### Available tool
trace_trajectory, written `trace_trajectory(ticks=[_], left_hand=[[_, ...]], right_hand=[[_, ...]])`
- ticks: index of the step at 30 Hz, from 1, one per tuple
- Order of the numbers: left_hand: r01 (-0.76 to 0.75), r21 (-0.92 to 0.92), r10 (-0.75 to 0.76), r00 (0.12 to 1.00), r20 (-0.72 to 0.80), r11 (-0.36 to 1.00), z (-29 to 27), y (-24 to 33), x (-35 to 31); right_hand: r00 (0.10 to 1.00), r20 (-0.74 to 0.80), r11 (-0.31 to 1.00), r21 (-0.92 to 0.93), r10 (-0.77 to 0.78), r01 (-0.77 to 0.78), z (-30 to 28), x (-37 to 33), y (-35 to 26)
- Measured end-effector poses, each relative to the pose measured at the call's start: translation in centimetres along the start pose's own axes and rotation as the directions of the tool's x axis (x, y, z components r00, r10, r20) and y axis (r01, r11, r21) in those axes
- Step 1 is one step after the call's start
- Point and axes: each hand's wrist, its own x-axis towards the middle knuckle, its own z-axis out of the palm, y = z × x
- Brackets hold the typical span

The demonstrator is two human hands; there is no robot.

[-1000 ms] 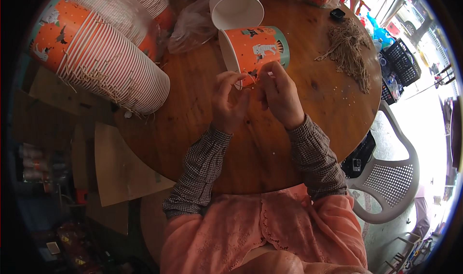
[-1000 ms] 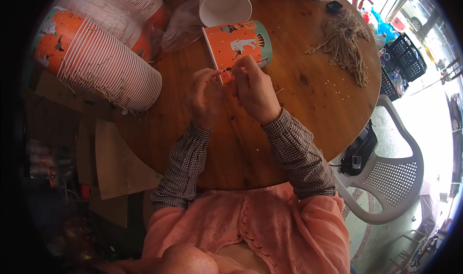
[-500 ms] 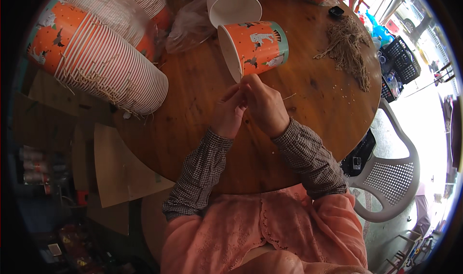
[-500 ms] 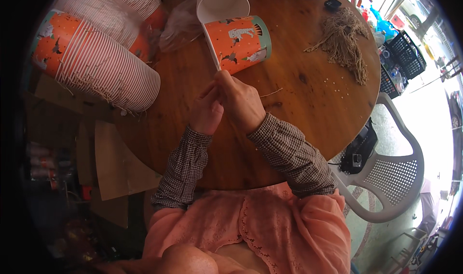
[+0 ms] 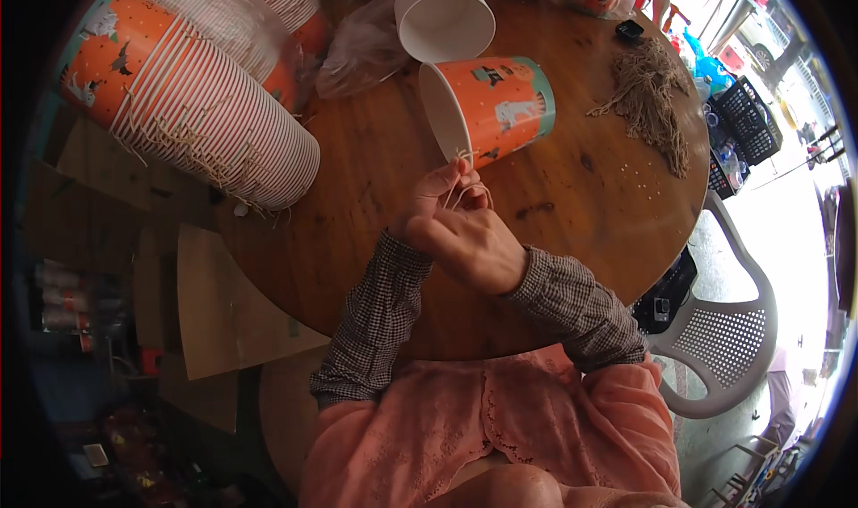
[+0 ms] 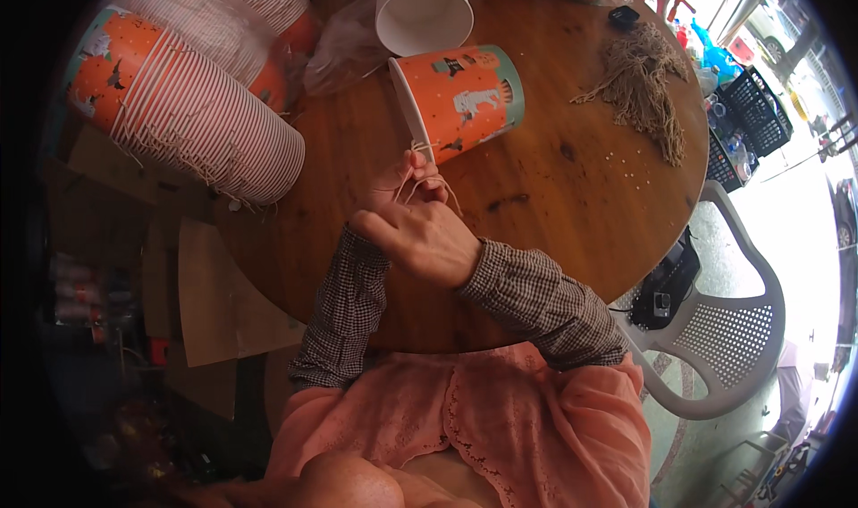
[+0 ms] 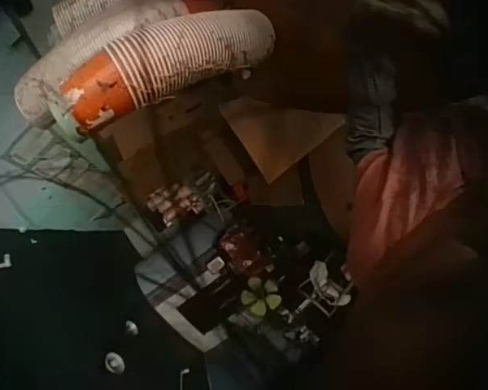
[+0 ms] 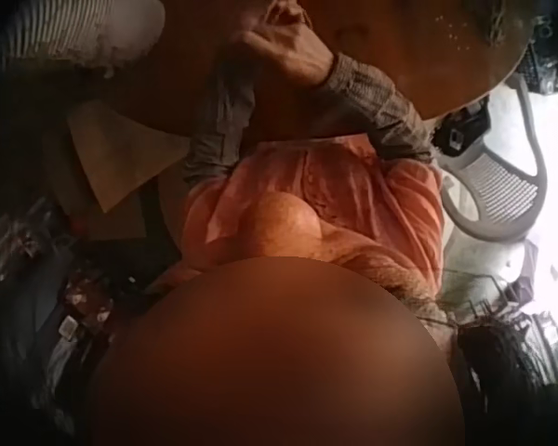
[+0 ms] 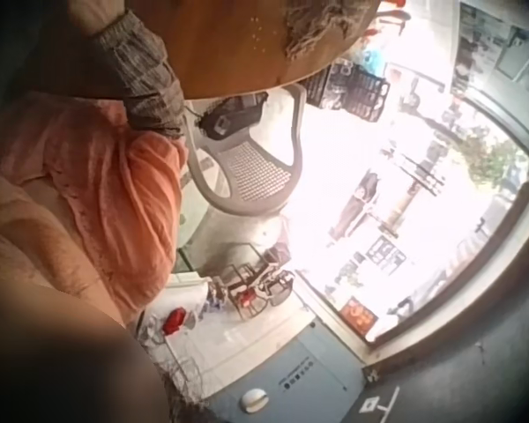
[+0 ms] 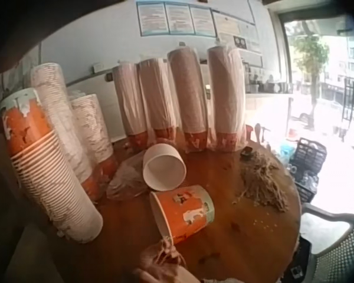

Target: Threading elastic string through pre-drilled holes in plastic buckets to attach handles or decorative elements.

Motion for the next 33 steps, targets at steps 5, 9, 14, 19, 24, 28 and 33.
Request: trace_trajectory(ticks=[5, 9, 14, 19, 24, 28, 33], left_hand=[[0.126, -0.055, -0.126, 0.992, -0.001, 0.990, -0.8, -1.1, -0.1], [0.177, -0.132, -0.178, 0.984, 0.005, 0.975, -0.2, -3.7, -0.7], [0.048, -0.112, -0.055, 0.996, -0.063, 0.992, 0.0, -3.1, -1.1], [-0.116, -0.227, 0.102, 0.992, -0.072, 0.967, -0.3, -1.1, -2.9], [-0.128, -0.179, 0.104, 0.985, -0.136, 0.976, 3.4, -2.1, -4.5], [-0.032, -0.257, 0.031, 0.999, -0.008, 0.966, 4.0, -2.9, -5.2], [0.108, -0.255, -0.106, 0.994, 0.021, 0.961, 5.0, -5.0, -5.9]], right_hand=[[0.989, 0.083, 0.992, 0.040, -0.119, 0.116, 0.9, -0.9, -2.5], [0.987, 0.117, 0.986, 0.137, -0.112, 0.096, 0.8, -2.3, -4.3], [0.998, 0.045, 0.967, 0.255, -0.043, 0.030, -1.1, -3.9, -5.4], [0.992, 0.063, 0.929, 0.349, 0.107, -0.122, -2.4, -5.9, -5.7], [0.997, 0.056, 0.939, 0.336, 0.056, -0.072, -2.1, -6.3, -6.0], [0.992, 0.123, 0.927, 0.373, 0.005, -0.050, -2.2, -6.7, -6.5], [0.973, 0.221, 0.937, 0.348, -0.061, -0.020, -1.5, -7.3, -8.0]])
